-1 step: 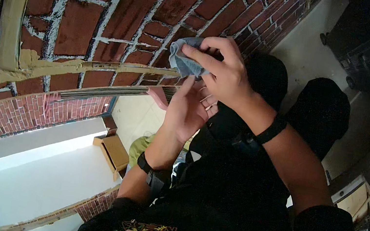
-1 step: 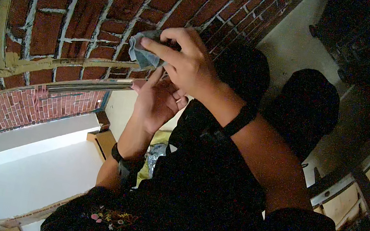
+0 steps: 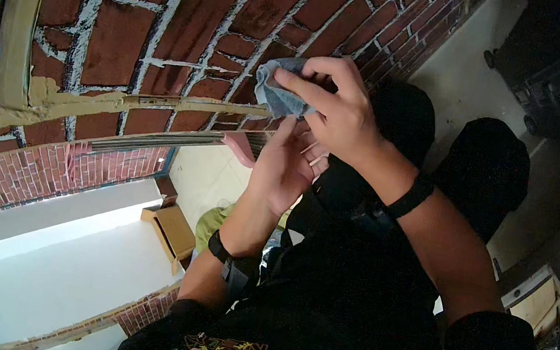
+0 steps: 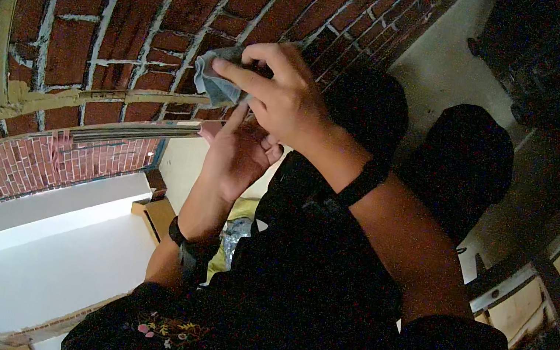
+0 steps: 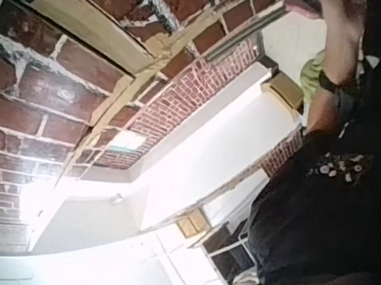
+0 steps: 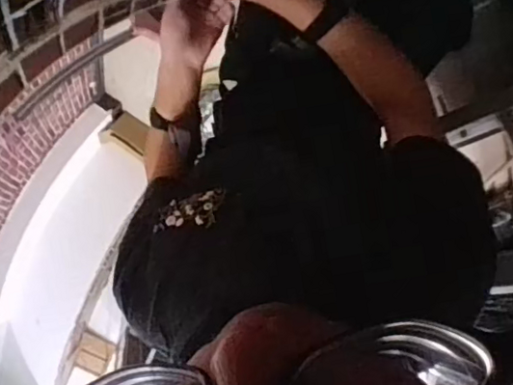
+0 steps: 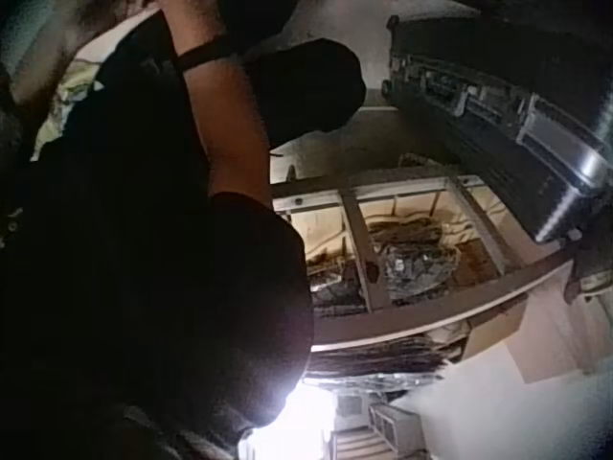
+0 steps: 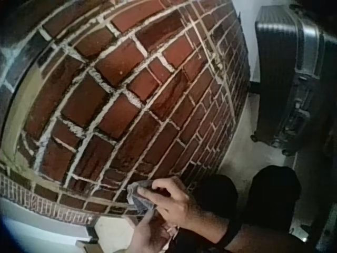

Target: Cleaning and applying adhesive/filler to a faux brick wall panel.

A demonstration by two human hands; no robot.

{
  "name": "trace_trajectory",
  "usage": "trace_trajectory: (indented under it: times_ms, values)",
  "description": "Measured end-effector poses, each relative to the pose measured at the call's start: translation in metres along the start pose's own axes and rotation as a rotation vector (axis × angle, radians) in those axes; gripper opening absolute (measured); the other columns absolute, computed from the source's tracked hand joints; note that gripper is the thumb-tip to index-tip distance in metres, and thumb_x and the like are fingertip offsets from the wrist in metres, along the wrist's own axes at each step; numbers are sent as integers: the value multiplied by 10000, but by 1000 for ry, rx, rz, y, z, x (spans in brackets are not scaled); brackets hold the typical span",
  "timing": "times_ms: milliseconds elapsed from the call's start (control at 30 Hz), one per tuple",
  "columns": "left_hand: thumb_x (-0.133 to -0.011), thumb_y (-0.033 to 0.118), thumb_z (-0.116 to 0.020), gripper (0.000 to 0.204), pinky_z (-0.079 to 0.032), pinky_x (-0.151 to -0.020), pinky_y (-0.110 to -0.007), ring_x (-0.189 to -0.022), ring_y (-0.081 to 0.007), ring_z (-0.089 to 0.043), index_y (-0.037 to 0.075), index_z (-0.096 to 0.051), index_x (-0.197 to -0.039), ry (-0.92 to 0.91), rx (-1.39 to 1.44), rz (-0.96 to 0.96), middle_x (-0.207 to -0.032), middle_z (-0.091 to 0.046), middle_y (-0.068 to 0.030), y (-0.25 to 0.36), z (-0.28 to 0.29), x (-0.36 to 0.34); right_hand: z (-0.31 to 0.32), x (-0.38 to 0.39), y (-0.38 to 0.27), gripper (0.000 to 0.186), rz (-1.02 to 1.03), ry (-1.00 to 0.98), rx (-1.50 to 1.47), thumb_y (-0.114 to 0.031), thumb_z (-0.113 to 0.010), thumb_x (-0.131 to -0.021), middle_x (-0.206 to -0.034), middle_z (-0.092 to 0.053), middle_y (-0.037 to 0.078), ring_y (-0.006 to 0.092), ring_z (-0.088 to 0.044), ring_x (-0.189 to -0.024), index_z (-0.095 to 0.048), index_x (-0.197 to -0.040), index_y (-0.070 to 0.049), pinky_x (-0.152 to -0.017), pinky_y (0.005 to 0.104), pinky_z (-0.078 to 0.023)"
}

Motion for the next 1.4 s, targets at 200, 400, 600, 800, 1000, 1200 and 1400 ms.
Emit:
trace_trajectory:
  times_ms: [200,400,600,800,1000,1200,1400]
  values:
    - [-1032,324,-495,290,-494,-638,-307,-764,-180,-627,49,-562,-1096,377,-177,-289,-909,-637,-72,-13,-6,-2,2,0,1,591,-30,-18,-12,68,-719,-642,-1037,-580,71,279,-579,-965,-725,-1179,-179,-855,387,-504]
    - [-1027,247,-496,217,-473,-551,-287,-623,-174,-600,46,-557,-1082,447,-138,-402,-838,-638,-80,-14,-1,-4,0,-2,2,577,-17,-15,-4,71,-701,-659,-1045,-578,72,282,-583,-974,-725,-1176,-184,-861,395,-514]
    - [-1009,208,-491,160,-454,-645,-285,-688,-147,-543,65,-560,-1026,318,25,-324,-828,-606,-38,-21,13,-15,0,0,1,596,-14,-10,14,87,-680,-643,-1055,-574,75,281,-585,-979,-724,-1172,-184,-873,400,-514]
    - [-951,200,-565,125,-457,-688,-292,-747,-160,-504,84,-533,-982,381,50,-119,-825,-460,-17,-46,41,-16,1,2,4,612,-13,-22,4,91,-680,-643,-1018,-571,71,273,-590,-968,-719,-1187,-187,-866,392,-513]
    - [-917,214,-599,205,-496,-702,-336,-763,-198,-510,62,-506,-1016,510,177,37,-874,-451,-48,-54,139,-30,11,-11,14,624,85,-106,-83,144,-626,-632,-1001,-573,75,242,-600,-912,-722,-1181,-137,-771,345,-525]
    - [-872,89,-550,64,-530,-678,-328,-716,-208,-527,79,-491,-894,693,361,-55,-766,-497,-64,-45,150,-5,17,-20,17,599,44,-156,-160,147,-625,-631,-976,-588,87,226,-613,-879,-742,-1150,-128,-733,333,-528]
    - [-925,183,-533,133,-520,-675,-354,-708,-209,-540,65,-541,-986,707,267,-74,-748,-517,-68,-40,196,-35,13,-16,19,539,60,-144,-159,137,-669,-656,-972,-590,83,209,-615,-846,-753,-1128,-110,-723,318,-523]
Point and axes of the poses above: each hand's wrist, its own x-axis away from the middle knuckle, its own z-axis out of the back of the hand, y = z × x, the point moved 3 cm from there along -x, towards the middle knuckle
